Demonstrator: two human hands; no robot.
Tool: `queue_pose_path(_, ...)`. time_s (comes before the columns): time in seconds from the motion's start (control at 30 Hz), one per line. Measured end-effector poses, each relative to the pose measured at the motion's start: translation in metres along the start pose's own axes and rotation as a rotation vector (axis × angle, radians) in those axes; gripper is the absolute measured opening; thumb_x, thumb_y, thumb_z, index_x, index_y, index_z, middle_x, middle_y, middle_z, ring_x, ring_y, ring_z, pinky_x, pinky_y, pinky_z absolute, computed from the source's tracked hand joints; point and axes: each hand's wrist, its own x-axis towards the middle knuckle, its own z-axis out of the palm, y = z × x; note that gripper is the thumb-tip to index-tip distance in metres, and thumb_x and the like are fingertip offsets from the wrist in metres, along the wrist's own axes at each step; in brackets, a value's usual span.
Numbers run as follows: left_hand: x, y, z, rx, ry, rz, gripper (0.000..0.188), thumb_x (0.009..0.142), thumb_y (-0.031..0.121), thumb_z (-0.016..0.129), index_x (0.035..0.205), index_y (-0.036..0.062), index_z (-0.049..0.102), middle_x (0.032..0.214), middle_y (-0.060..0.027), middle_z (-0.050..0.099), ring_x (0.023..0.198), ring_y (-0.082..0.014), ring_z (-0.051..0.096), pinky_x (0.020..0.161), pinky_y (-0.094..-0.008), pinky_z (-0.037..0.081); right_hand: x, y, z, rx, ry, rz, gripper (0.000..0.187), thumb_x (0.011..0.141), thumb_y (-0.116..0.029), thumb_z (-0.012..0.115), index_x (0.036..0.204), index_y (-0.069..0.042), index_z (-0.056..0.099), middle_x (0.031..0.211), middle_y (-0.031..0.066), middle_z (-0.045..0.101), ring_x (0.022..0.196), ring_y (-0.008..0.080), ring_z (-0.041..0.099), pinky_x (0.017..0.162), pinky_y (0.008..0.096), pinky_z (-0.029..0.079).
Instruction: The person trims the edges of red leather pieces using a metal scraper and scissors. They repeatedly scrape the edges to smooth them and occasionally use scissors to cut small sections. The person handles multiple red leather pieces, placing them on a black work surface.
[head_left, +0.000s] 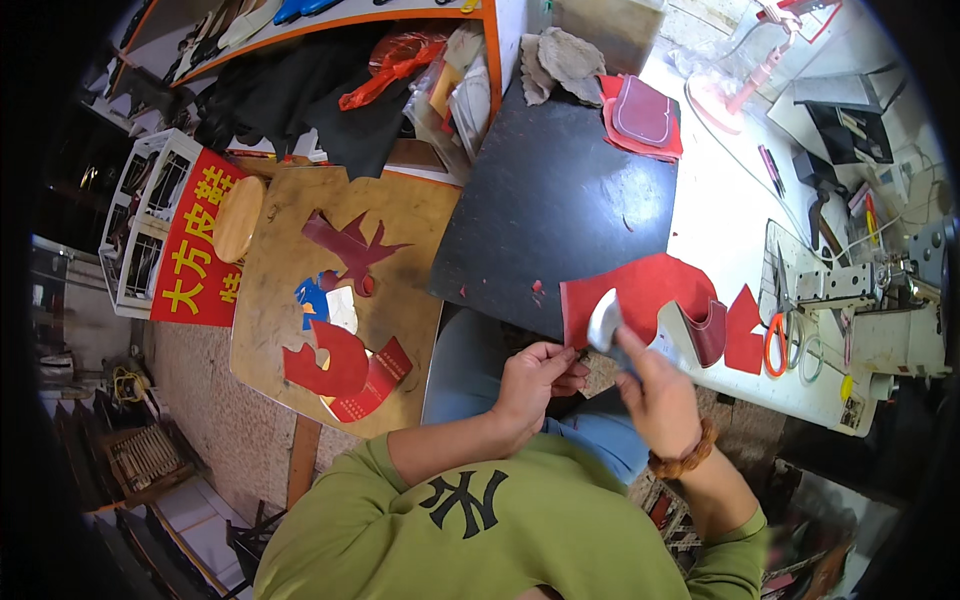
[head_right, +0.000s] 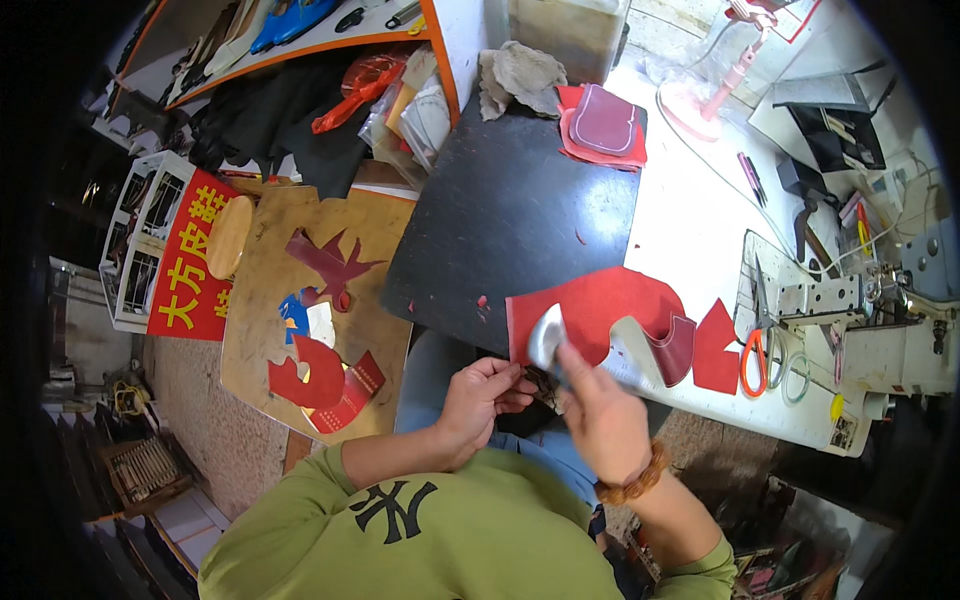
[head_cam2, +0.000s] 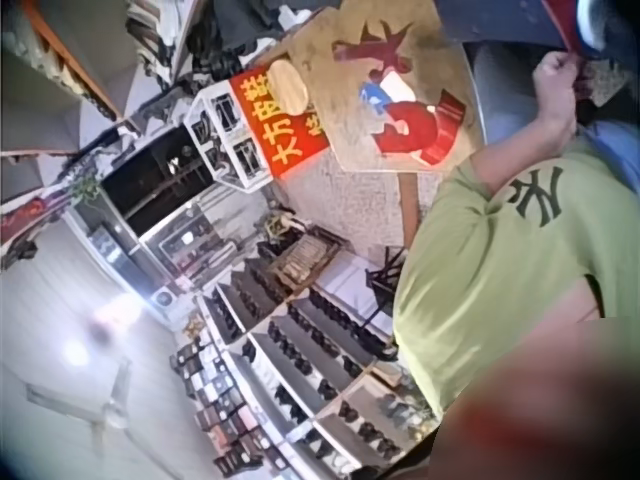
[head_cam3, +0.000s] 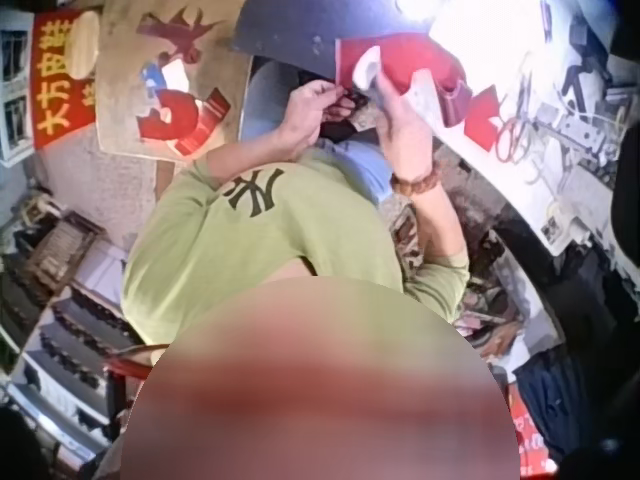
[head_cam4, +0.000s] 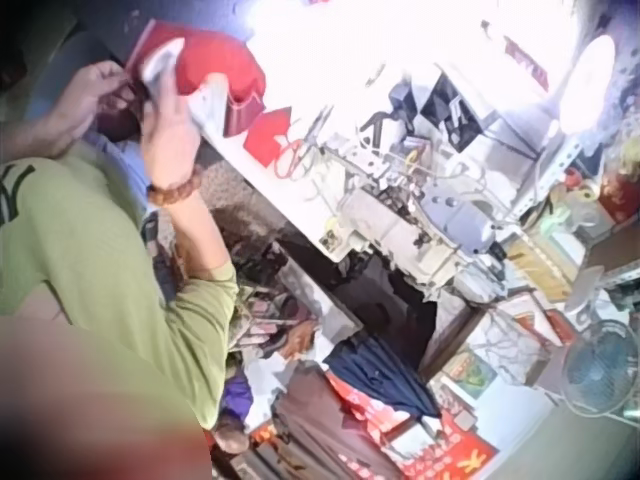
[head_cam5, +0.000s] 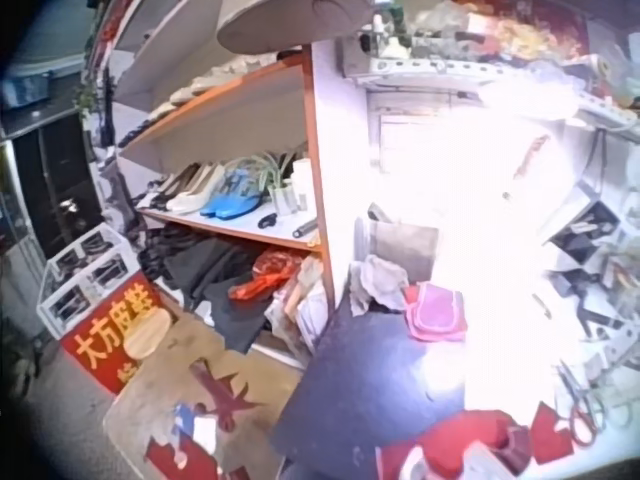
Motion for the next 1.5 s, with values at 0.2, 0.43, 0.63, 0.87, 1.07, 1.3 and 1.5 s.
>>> queue_pose_path(0.2,0.02,-0.026,-0.008,0.092,0.031,0.318,0.014,0.096,0.011,0.059,0.094,-0.0017,0.066,0.082,-0.0013,0.067,0.071,-0.0053,0.058,0.065,-0.0219,0.048,-0.031,-0.021,0.028,-0.165,-0.121,-0.042,0.056,0.084,-0.021,0.067,0.136,-0.008,0.05,0.079,0.0105,0.058,0.055,0.0306,0.059,0.047,0.0398,0.048)
queue_pose_path(0.43,0.041,-0.038,-0.022,0.435,0.109,0.479,0.016,0.092,0.013,0.064,0.087,-0.0028,0.066,0.076,-0.0074,0.068,0.067,-0.0085,0.058,0.062,-0.0275,0.048,-0.029,-0.021,0.034,-0.267,-0.13,-0.071,0.053,0.085,-0.022,0.066,0.134,-0.005,0.052,0.075,0.0114,0.057,0.049,0.0282,0.058,0.042,0.0381,0.046)
queue_pose_path(0.63,0.047,-0.042,-0.028,0.554,0.122,0.632,0.017,0.091,0.013,0.065,0.085,-0.0026,0.064,0.072,-0.0136,0.066,0.064,-0.0119,0.059,0.06,-0.0297,0.048,-0.019,-0.016,0.037,-0.266,-0.097,-0.088,0.052,0.084,-0.02,0.066,0.132,-0.004,0.054,0.072,0.0099,0.057,0.049,0.0271,0.058,0.042,0.0374,0.046)
queue_pose_path(0.87,0.041,-0.035,-0.025,0.62,0.121,0.627,0.012,0.09,0.01,0.064,0.09,-0.0015,0.064,0.075,-0.0106,0.067,0.066,-0.0117,0.058,0.062,-0.029,0.048,-0.011,-0.014,0.033,-0.211,-0.122,-0.053,0.05,0.083,-0.014,0.066,0.13,-0.005,0.055,0.073,0.0092,0.057,0.054,0.0287,0.059,0.047,0.0383,0.048)
queue_pose_path(1.07,0.041,-0.034,-0.025,0.569,0.098,0.569,0.01,0.09,0.009,0.065,0.094,-0.0006,0.065,0.078,-0.0085,0.067,0.069,-0.0105,0.058,0.064,-0.0284,0.048,-0.003,-0.008,0.036,-0.218,-0.099,-0.086,0.052,0.082,-0.017,0.067,0.131,-0.005,0.054,0.071,0.0095,0.057,0.048,0.0274,0.058,0.042,0.0377,0.048)
queue_pose_path(1.3,0.04,-0.033,-0.023,0.399,0.04,0.461,0.021,0.091,0.016,0.068,0.089,-0.0036,0.064,0.078,-0.007,0.068,0.07,-0.012,0.064,0.064,-0.0279,0.052,0.016,-0.003,0.037,-0.242,-0.066,-0.097,0.051,0.083,-0.018,0.066,0.131,-0.005,0.054,0.068,0.0094,0.056,0.048,0.0273,0.058,0.042,0.0372,0.048)
queue_pose_path(1.5,0.04,-0.033,-0.025,0.379,0.018,0.462,0.016,0.092,0.012,0.065,0.088,-0.0037,0.063,0.078,-0.0058,0.068,0.069,-0.0111,0.063,0.063,-0.0263,0.051,0.013,-0.009,0.039,-0.278,-0.048,-0.075,0.051,0.083,-0.02,0.067,0.131,-0.006,0.054,0.069,0.0091,0.055,0.048,0.0266,0.058,0.042,0.0362,0.047)
